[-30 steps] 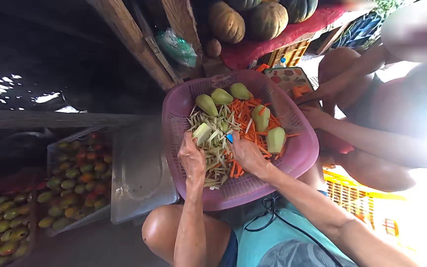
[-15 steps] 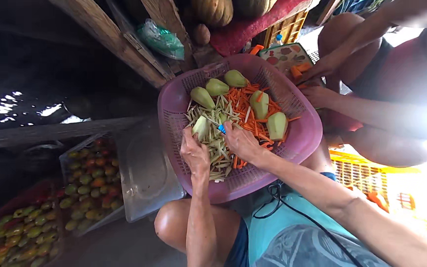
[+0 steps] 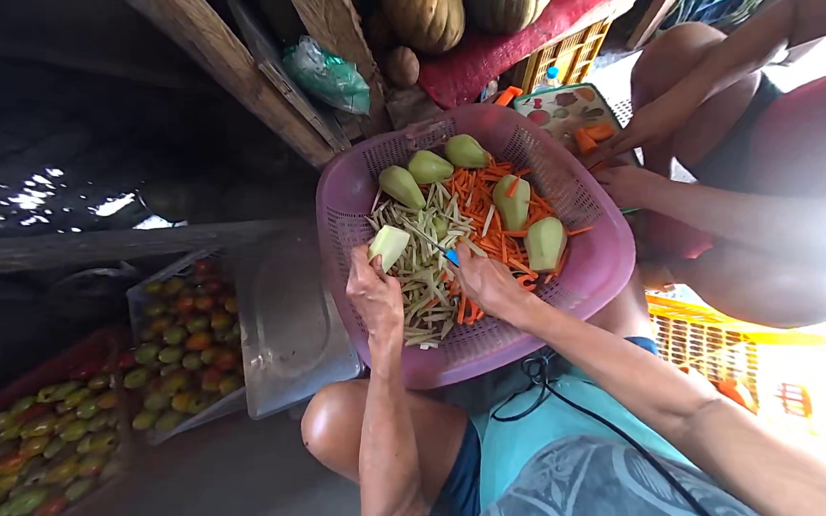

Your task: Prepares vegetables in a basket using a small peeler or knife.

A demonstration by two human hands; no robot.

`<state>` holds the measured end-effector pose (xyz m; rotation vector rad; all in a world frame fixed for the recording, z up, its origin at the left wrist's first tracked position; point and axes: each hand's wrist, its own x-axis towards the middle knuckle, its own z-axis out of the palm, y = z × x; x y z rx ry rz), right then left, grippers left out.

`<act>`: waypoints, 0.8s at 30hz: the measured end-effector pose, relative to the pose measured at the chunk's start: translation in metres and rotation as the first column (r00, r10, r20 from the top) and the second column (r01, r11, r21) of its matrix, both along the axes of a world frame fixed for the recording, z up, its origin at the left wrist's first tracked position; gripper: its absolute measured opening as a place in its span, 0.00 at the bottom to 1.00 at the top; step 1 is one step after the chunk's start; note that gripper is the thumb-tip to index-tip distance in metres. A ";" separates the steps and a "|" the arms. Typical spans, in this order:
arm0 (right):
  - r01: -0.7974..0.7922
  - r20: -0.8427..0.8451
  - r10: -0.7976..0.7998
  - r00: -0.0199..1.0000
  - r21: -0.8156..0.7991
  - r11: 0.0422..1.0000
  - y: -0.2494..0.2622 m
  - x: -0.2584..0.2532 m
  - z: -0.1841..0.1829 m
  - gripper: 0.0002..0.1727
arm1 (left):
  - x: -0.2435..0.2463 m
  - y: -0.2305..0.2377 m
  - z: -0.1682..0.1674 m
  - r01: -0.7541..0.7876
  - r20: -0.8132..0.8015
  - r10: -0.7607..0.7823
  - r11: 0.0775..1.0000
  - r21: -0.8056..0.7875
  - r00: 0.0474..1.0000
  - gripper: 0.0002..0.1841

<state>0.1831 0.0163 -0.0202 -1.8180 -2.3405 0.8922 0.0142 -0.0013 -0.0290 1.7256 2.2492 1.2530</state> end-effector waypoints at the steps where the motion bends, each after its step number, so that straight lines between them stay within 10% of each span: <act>1: -0.007 -0.044 0.011 0.999 0.085 0.996 -0.005 -0.002 0.007 0.21 | 0.003 -0.002 -0.004 0.019 -0.007 -0.020 1.000 -0.023 1.000 0.13; 4: -0.040 -0.094 0.067 0.993 0.270 0.962 -0.003 -0.013 0.014 0.19 | 0.004 -0.001 -0.005 0.048 -0.042 -0.048 0.999 0.004 0.998 0.13; 9: -0.021 0.006 0.022 1.000 -0.058 0.998 0.004 0.001 -0.006 0.23 | -0.001 0.002 0.004 -0.023 0.001 0.023 1.000 0.006 1.000 0.12; 14: -0.039 -0.105 0.069 0.992 0.264 0.964 -0.001 -0.012 0.015 0.18 | 0.008 0.001 -0.005 0.046 -0.029 -0.046 0.999 -0.018 0.999 0.12; 19: -0.024 0.026 0.027 0.999 -0.114 0.993 0.003 0.004 -0.012 0.25 | 0.001 -0.001 0.007 -0.017 -0.001 0.017 0.999 0.044 1.000 0.11; 24: -0.029 -0.106 0.051 0.993 0.200 0.979 -0.008 -0.008 0.020 0.20 | 0.006 -0.002 -0.003 0.032 -0.008 -0.032 0.999 -0.003 0.999 0.12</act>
